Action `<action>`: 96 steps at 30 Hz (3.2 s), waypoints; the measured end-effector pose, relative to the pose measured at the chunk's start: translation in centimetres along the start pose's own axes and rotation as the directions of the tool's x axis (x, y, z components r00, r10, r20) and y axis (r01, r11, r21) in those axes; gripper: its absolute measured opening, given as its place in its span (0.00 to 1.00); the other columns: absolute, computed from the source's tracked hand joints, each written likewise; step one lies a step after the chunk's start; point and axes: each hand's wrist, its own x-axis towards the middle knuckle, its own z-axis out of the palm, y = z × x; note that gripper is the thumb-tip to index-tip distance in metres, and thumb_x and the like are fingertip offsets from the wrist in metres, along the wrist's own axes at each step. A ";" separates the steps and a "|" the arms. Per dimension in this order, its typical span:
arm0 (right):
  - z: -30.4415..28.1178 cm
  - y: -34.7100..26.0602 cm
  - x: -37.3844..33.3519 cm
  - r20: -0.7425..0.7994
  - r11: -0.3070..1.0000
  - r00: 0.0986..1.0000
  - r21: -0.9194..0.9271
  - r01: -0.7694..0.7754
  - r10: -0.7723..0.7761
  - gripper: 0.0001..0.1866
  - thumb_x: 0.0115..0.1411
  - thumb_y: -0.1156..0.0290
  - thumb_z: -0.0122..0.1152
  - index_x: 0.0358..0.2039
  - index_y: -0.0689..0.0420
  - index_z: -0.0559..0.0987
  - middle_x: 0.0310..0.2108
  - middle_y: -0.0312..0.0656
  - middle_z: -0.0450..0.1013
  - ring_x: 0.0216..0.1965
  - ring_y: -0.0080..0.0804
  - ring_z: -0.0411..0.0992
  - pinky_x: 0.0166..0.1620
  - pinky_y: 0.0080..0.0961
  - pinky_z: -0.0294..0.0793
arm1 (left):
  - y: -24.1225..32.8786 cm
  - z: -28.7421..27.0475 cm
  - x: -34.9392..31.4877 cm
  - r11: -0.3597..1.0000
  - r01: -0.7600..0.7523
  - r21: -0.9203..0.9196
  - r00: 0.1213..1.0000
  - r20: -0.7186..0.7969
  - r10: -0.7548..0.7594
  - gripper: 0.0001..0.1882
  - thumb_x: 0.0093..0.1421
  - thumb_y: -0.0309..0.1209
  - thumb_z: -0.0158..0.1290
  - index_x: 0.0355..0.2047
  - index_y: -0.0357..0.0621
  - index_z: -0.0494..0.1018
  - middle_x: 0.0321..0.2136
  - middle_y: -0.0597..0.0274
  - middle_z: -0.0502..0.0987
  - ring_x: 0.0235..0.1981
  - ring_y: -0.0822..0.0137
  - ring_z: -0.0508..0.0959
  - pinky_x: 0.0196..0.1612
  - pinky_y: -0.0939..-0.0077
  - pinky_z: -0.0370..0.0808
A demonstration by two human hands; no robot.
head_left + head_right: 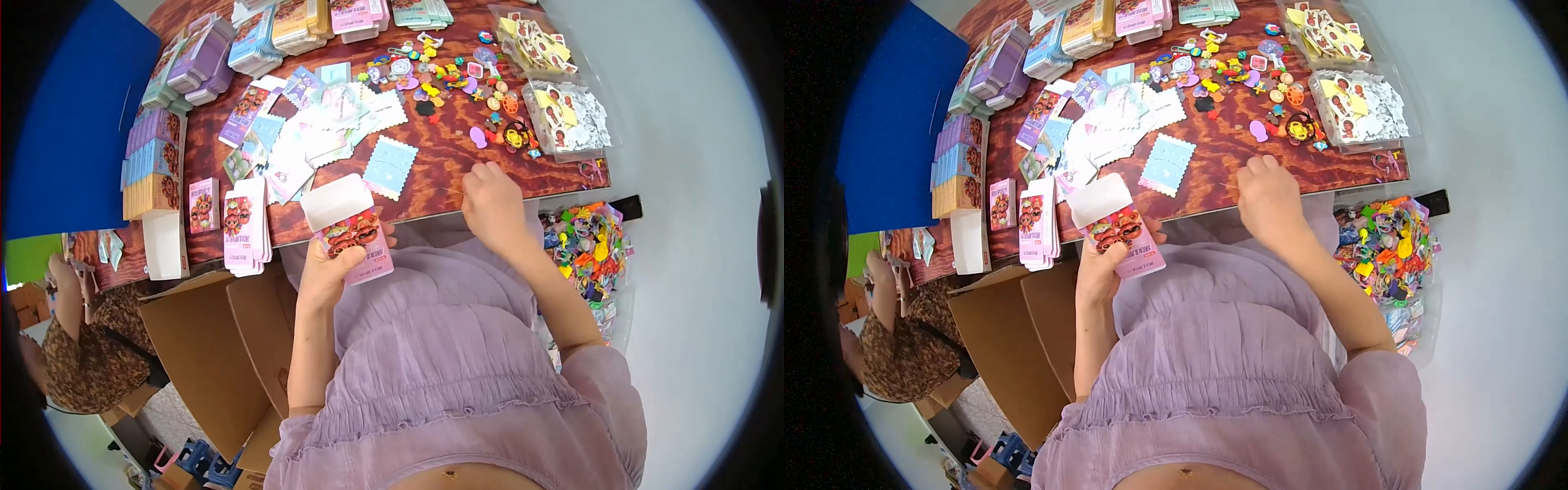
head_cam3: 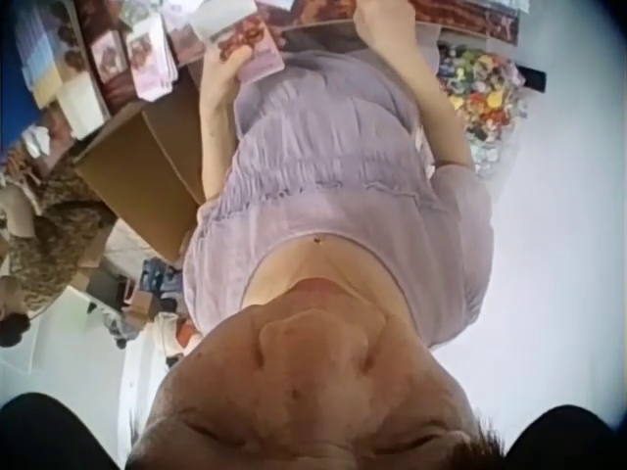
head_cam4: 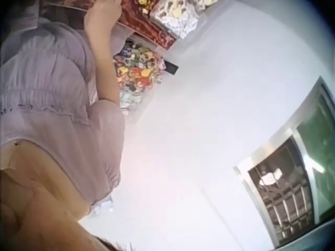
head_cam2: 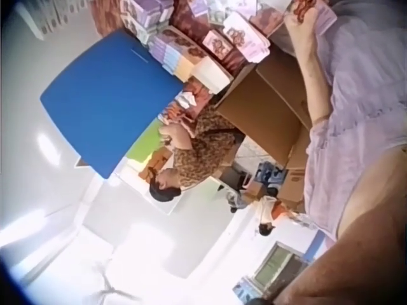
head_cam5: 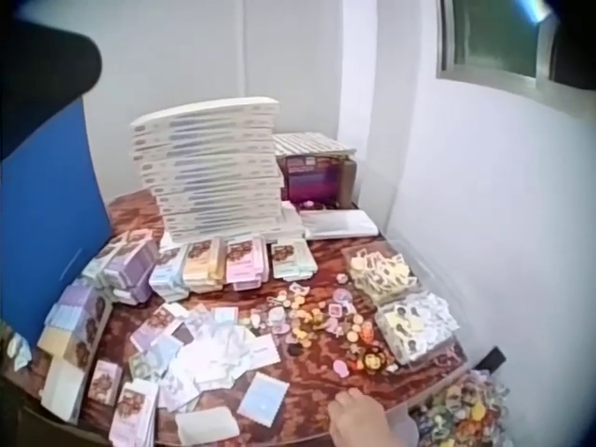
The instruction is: The recorder is sorting and arranging small colorful plastic items and small packages on a wooden-patterned table.
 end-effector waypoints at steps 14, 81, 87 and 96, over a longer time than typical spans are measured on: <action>-1.5 -5.0 -5.6 -0.009 0.882 0.985 0.446 -0.152 0.174 0.10 0.61 0.78 0.55 0.43 0.62 0.77 0.42 0.48 0.75 0.39 0.41 0.77 0.42 0.31 0.76 | -1.2 0.3 -1.7 0.974 0.120 0.192 0.993 -0.019 -0.118 0.26 0.56 0.31 0.62 0.54 0.30 0.71 0.45 0.47 0.79 0.44 0.58 0.82 0.48 0.63 0.79; -1.7 -4.4 -2.3 0.214 0.413 0.976 0.885 -0.213 0.043 0.06 0.59 0.80 0.62 0.37 0.66 0.80 0.35 0.43 0.79 0.36 0.27 0.77 0.37 0.21 0.75 | -0.3 4.5 -2.1 0.727 -0.028 0.686 0.994 -0.058 0.092 0.35 0.57 0.14 0.56 0.64 0.44 0.60 0.41 0.58 0.76 0.40 0.70 0.79 0.38 0.77 0.79; -1.8 -5.0 -3.5 -0.012 0.697 0.996 0.714 0.072 -0.090 0.11 0.57 0.79 0.63 0.42 0.63 0.81 0.39 0.46 0.77 0.38 0.38 0.78 0.39 0.27 0.76 | -0.4 3.7 -2.0 0.632 -0.125 0.765 0.989 0.047 0.138 0.35 0.56 0.12 0.55 0.64 0.44 0.63 0.41 0.59 0.76 0.40 0.72 0.78 0.37 0.81 0.78; -1.8 -6.1 -2.9 -0.041 0.609 0.999 0.793 0.028 0.008 0.06 0.55 0.77 0.64 0.35 0.62 0.81 0.32 0.42 0.75 0.31 0.37 0.75 0.35 0.29 0.74 | 0.2 5.7 -2.3 0.638 -0.114 0.761 0.992 0.055 0.111 0.33 0.54 0.11 0.56 0.61 0.44 0.67 0.38 0.62 0.76 0.38 0.72 0.78 0.36 0.80 0.79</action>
